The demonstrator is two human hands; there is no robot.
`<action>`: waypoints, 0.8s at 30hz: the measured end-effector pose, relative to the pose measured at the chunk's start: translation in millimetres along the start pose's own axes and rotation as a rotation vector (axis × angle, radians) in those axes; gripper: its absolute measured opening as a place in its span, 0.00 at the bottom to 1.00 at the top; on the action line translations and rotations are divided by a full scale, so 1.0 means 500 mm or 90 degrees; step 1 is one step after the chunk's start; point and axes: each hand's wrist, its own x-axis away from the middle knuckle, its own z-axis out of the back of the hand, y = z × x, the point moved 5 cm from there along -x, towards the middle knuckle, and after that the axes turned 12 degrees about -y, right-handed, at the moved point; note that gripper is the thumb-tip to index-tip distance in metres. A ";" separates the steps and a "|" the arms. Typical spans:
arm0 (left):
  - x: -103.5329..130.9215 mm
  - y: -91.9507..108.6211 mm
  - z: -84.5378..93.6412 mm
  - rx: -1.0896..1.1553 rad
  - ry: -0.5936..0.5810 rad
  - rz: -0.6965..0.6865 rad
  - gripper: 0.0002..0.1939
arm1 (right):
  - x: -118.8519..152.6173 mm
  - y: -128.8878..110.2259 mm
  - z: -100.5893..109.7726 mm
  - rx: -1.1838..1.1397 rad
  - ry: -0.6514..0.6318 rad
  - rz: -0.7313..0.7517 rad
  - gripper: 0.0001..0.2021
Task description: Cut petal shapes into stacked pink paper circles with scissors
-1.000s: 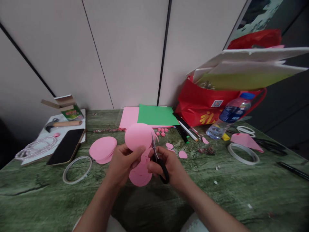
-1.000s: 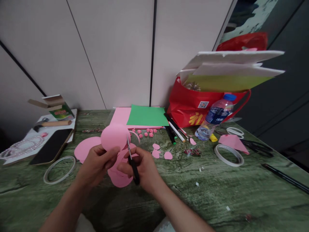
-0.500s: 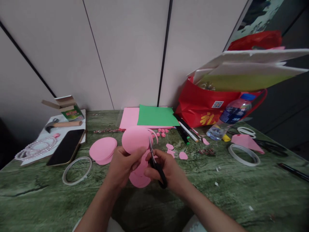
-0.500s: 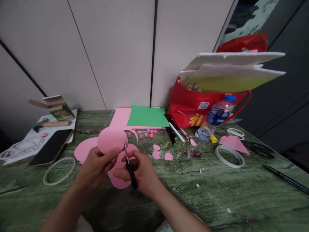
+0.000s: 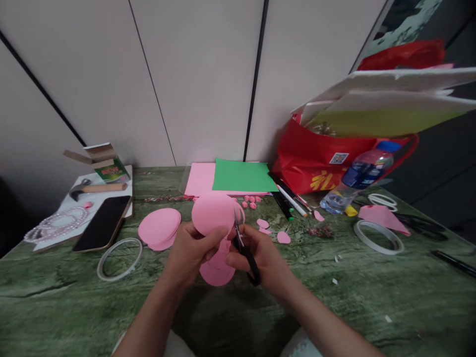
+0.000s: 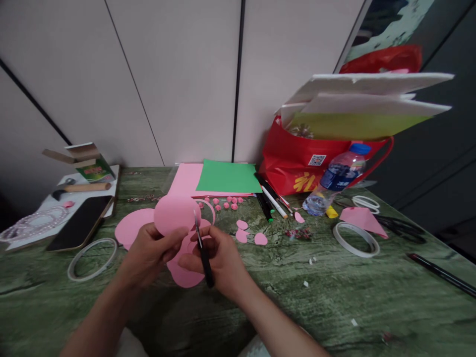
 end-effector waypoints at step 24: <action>-0.001 0.011 -0.004 0.071 -0.004 -0.027 0.14 | 0.003 0.004 -0.003 0.032 0.004 -0.019 0.18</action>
